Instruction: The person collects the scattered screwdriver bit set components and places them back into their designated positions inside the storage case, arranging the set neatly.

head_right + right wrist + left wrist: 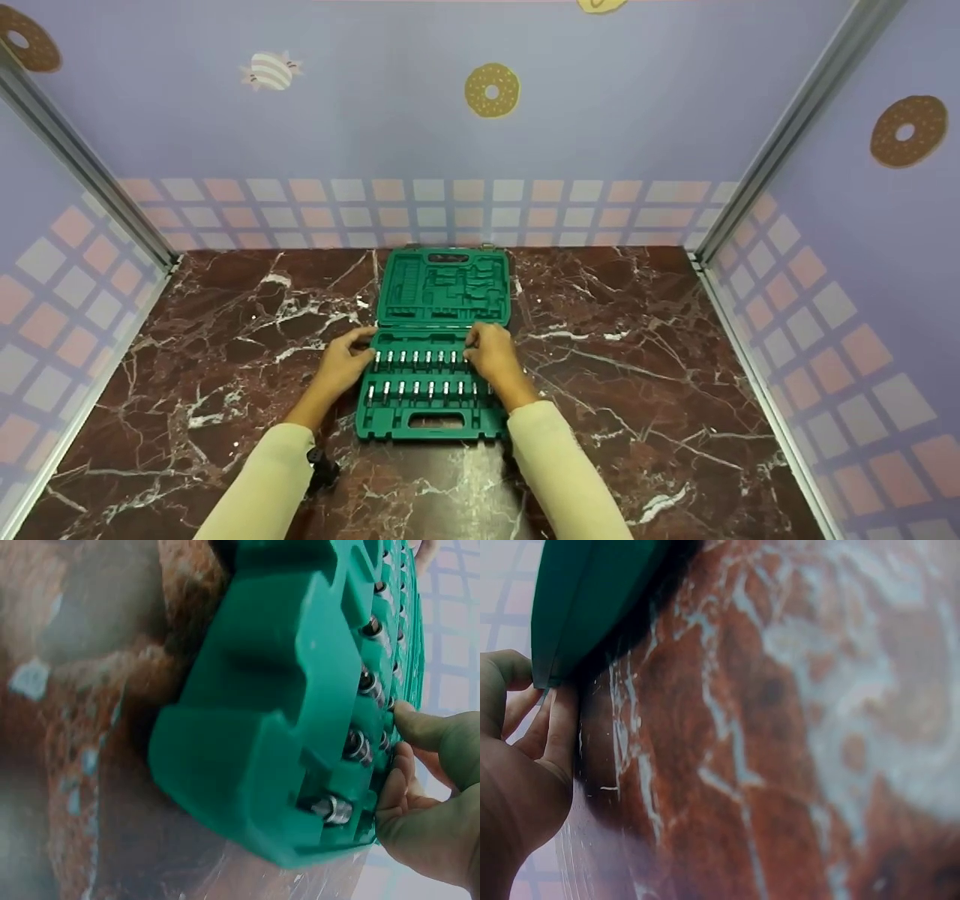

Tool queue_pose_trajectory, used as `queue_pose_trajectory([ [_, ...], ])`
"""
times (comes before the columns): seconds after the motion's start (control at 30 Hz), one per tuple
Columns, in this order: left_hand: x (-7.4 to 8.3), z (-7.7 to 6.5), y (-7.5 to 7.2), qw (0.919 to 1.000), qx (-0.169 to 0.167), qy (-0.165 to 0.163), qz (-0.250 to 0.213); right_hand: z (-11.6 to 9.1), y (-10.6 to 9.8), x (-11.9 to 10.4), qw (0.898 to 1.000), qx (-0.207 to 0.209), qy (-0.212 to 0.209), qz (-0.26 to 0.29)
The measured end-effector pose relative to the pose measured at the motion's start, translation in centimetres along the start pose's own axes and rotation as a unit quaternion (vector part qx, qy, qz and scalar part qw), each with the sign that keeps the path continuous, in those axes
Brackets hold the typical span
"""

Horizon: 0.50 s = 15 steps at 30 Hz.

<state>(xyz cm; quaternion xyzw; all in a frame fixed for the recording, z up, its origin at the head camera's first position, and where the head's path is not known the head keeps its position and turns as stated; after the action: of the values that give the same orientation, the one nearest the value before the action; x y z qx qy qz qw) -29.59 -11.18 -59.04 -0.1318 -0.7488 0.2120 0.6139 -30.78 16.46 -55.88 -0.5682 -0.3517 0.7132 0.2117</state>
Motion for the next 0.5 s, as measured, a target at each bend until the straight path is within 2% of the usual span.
queue_pose_trajectory([
  [0.3, 0.13, -0.1, 0.1, 0.9999, -0.006, 0.006, -0.015, -0.2, -0.23, 0.27, 1.0, -0.005, -0.013, 0.002],
  [0.5, 0.23, 0.04, 0.06, 0.9997, -0.015, 0.008, -0.02, -0.5, -0.57, 0.66, 0.999, 0.002, -0.038, 0.012],
])
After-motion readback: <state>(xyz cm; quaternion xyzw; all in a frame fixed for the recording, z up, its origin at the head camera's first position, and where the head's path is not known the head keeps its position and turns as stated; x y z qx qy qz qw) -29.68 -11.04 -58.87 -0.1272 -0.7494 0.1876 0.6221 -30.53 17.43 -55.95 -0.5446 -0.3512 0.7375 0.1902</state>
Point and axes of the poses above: each hand's wrist, its own z-axis towards the middle knuckle, its own y-axis out of the palm, x = y × z, the point moved 6 cm from there along z, towards the middle knuckle, and after that the axes turned 10 degrees about -y, right-handed, at the moved point
